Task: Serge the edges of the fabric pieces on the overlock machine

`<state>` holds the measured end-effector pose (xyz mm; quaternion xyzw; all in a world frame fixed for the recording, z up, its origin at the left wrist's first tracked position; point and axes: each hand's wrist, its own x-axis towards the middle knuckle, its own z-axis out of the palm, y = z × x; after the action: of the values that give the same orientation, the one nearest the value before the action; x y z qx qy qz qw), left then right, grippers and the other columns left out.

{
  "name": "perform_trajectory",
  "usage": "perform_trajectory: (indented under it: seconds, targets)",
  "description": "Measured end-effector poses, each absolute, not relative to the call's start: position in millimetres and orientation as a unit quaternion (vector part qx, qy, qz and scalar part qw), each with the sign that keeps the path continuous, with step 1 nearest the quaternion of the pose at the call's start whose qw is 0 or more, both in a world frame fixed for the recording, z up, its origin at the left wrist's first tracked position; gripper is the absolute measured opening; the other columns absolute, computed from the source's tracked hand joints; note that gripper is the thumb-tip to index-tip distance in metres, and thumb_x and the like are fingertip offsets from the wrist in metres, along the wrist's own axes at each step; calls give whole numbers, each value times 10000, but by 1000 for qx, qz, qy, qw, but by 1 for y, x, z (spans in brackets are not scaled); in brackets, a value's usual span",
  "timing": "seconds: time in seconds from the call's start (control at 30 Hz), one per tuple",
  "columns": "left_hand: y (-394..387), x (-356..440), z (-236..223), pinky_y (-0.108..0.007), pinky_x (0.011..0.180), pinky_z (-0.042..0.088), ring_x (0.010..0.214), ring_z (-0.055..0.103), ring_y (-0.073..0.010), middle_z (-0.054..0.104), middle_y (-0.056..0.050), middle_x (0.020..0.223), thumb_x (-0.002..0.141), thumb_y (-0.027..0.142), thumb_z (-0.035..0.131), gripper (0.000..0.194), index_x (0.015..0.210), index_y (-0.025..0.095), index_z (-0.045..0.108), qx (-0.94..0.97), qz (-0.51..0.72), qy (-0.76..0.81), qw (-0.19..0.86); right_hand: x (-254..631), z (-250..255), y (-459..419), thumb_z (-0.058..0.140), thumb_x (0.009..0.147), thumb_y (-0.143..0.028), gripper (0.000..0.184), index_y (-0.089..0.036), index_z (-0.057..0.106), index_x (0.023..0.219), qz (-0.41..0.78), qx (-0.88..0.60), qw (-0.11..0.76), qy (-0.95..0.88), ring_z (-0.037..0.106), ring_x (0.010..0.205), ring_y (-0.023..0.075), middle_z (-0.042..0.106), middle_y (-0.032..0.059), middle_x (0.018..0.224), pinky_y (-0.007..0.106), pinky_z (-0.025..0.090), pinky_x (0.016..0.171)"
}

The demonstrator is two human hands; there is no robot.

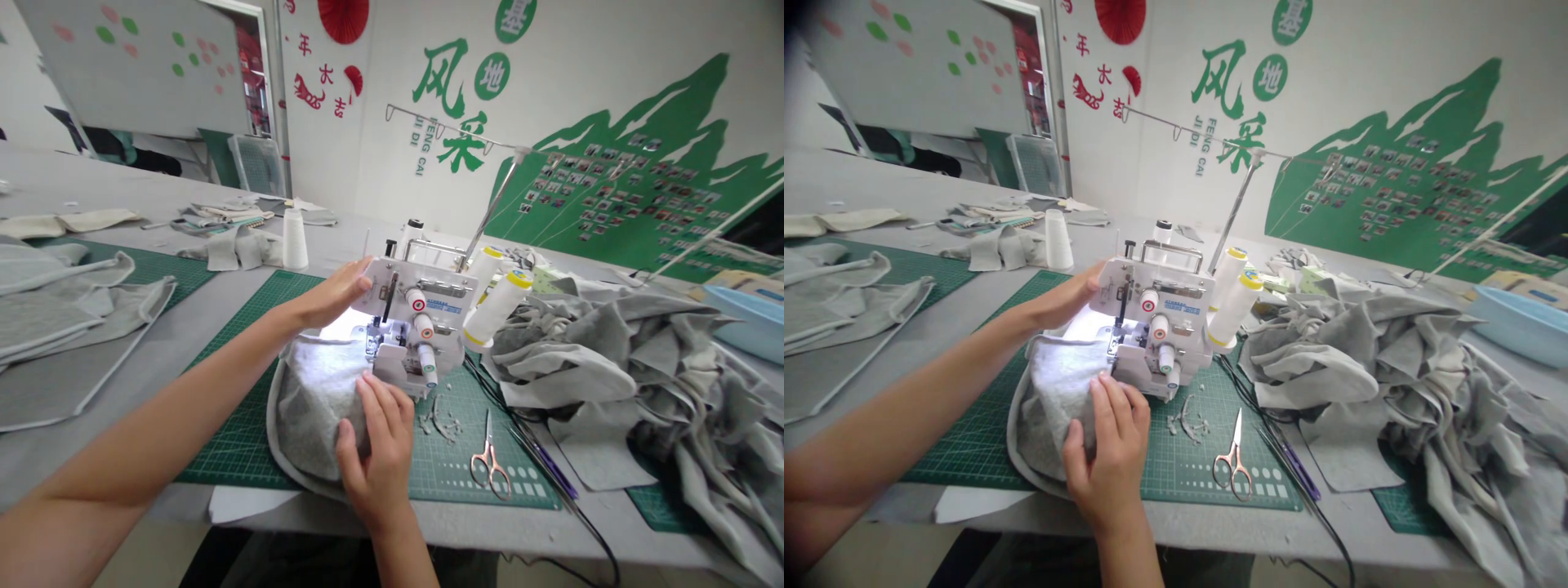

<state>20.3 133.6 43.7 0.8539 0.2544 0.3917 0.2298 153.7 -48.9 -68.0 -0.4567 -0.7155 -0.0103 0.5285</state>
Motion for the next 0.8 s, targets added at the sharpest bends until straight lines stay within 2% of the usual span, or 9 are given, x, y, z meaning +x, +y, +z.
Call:
perform_trajectory:
  seconds: [0.13, 0.2, 0.3, 0.4, 0.47, 0.53, 0.6, 0.7, 0.8]
  targets:
    - [135, 20, 36, -464, 961, 509, 1174, 626, -315, 686, -162, 1239, 879, 811, -33, 980, 1322, 188, 580, 839, 401, 281, 236, 155, -69, -48, 550, 901, -137, 519, -160, 508, 1419, -8, -455, 526, -719, 491, 1247, 301, 598, 129, 1380, 500, 438, 1037]
    - [130, 16, 33, -481, 986, 486, 1189, 609, -317, 670, -169, 1243, 925, 785, 80, 867, 1308, 181, 569, 817, 430, 321, 209, 156, -69, -48, 555, 898, -140, 522, -162, 511, 1418, -5, -454, 524, -721, 499, 1248, 303, 597, 130, 1381, 501, 443, 1037]
    - [101, 8, 27, -506, 1005, 444, 1124, 597, -309, 661, -148, 1180, 960, 648, 426, 554, 1211, 180, 584, 771, 483, 389, 142, 157, -68, -48, 552, 897, -131, 531, -164, 507, 1425, 5, -454, 526, -719, 506, 1257, 300, 591, 133, 1388, 498, 449, 1041]
    - [55, 3, 15, -453, 948, 457, 985, 593, -268, 660, -85, 981, 932, 411, 585, 233, 991, 188, 617, 767, 497, 398, 78, 156, -69, -48, 543, 906, -118, 536, -173, 497, 1437, 31, -448, 537, -714, 511, 1279, 284, 580, 134, 1402, 483, 449, 1062]
    - [26, 0, 4, -388, 894, 482, 937, 607, -233, 668, -64, 943, 933, 268, 576, 119, 999, 184, 628, 827, 450, 336, 21, 154, -71, -50, 538, 921, -119, 524, -189, 497, 1439, 53, -444, 553, -703, 520, 1294, 270, 570, 134, 1415, 464, 451, 1074]
    - [7, -2, -8, -373, 922, 481, 990, 619, -228, 689, -70, 1033, 930, 211, 577, 168, 1081, 183, 642, 867, 401, 295, -6, 152, -75, -52, 553, 932, -137, 499, -197, 505, 1425, 74, -459, 588, -662, 554, 1263, 256, 583, 138, 1393, 432, 477, 1047]
    - [-2, -5, -20, -388, 973, 468, 1064, 616, -240, 691, -81, 1127, 927, 207, 589, 243, 1163, 187, 643, 877, 387, 283, -23, 148, -80, -56, 589, 931, -178, 410, -191, 565, 1340, 126, -492, 621, -597, 632, 1117, 234, 654, 124, 1260, 372, 531, 937]
    - [-2, -12, -33, -406, 1030, 453, 1157, 594, -256, 675, -87, 1231, 922, 224, 606, 347, 1268, 201, 618, 878, 390, 277, -26, 143, -86, -65, 621, 925, -269, 116, -173, 680, 951, 256, -539, 602, -530, 609, 701, 159, 661, 13, 800, 243, 498, 623]
    - [2, -17, -38, -413, 1060, 455, 1212, 579, -258, 662, -75, 1294, 925, 245, 607, 406, 1330, 233, 591, 880, 391, 270, -10, 138, -90, -75, 564, 954, -347, 318, -176, 600, 688, 332, -548, 572, -512, 432, 540, 116, 478, -47, 590, 214, 348, 488]
